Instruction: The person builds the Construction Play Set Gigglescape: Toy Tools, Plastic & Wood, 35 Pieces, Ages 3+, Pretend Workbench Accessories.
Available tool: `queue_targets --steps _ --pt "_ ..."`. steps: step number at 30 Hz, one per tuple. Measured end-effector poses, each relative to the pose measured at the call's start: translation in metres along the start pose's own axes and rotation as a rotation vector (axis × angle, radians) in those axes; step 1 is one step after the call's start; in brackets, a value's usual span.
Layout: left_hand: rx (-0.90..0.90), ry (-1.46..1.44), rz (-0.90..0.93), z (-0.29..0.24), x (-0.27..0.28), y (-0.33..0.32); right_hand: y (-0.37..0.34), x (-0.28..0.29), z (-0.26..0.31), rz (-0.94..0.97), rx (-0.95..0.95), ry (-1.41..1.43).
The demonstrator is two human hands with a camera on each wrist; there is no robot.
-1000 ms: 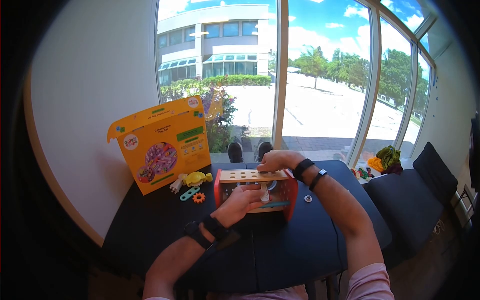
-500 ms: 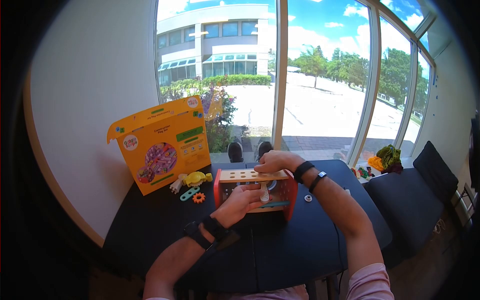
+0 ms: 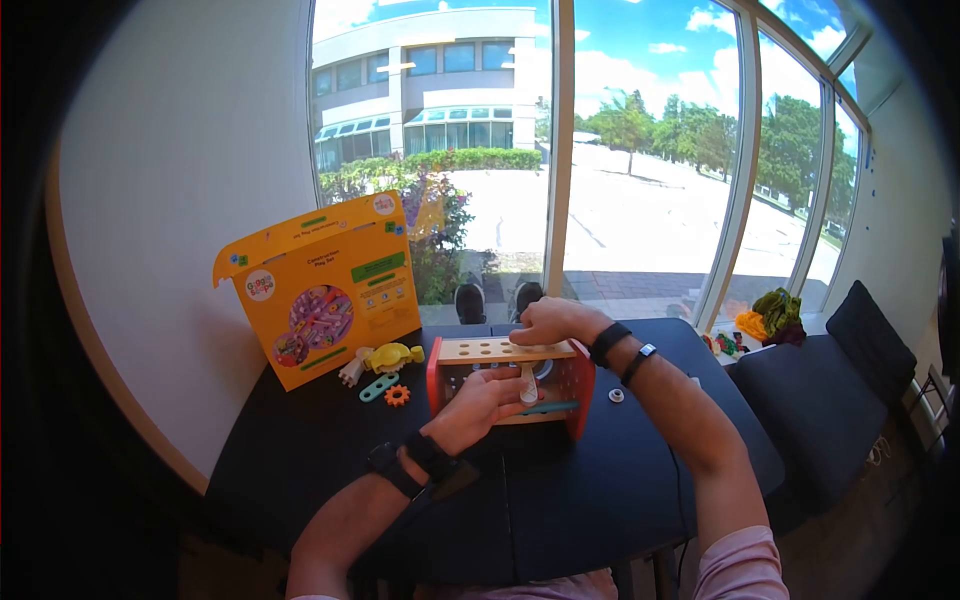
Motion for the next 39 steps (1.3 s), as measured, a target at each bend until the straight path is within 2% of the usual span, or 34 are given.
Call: queue_targets --steps 3,6,18,21,26,30,32,33,36,39 --pt "0.004 0.002 -0.003 0.0 0.0 0.001 -0.002 0.0 0.002 0.036 0.044 0.098" --pt "0.006 0.007 -0.002 0.003 0.003 0.003 0.01 -0.005 -0.007 0.054 0.119 0.061" --pt "0.001 0.007 0.017 0.003 0.004 0.004 0.01 -0.009 -0.012 0.046 0.154 0.053" --pt "-0.003 0.012 0.048 0.007 0.01 0.008 0.002 -0.014 -0.011 -0.085 0.187 0.034" --pt "-0.006 0.005 0.083 0.006 0.008 -0.001 -0.032 0.007 0.004 -0.222 0.179 0.027" --pt "0.097 0.027 0.117 -0.003 -0.003 -0.031 -0.082 0.022 0.02 -0.323 0.25 0.12" --pt "0.131 0.047 0.147 -0.006 -0.009 -0.051 -0.112 0.021 0.023 -0.292 0.267 0.154" --pt "0.107 0.055 0.147 -0.008 -0.011 -0.058 -0.127 0.022 0.027 -0.273 0.279 0.17" --pt "-0.002 0.078 0.15 -0.019 -0.019 -0.071 -0.178 0.041 0.045 -0.124 0.151 0.055" --pt "-0.141 0.119 0.17 -0.039 -0.029 -0.072 -0.195 0.043 0.046 -0.118 0.177 0.122"
Point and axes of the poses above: each hand's wrist, its own y-axis towards the middle knuckle, its own x-axis out of the back of the hand, z = x × y, the point moved 1 cm from there along y, towards the middle knuckle, and after that the axes turned 2 degrees about -x, right-handed, at the moved point
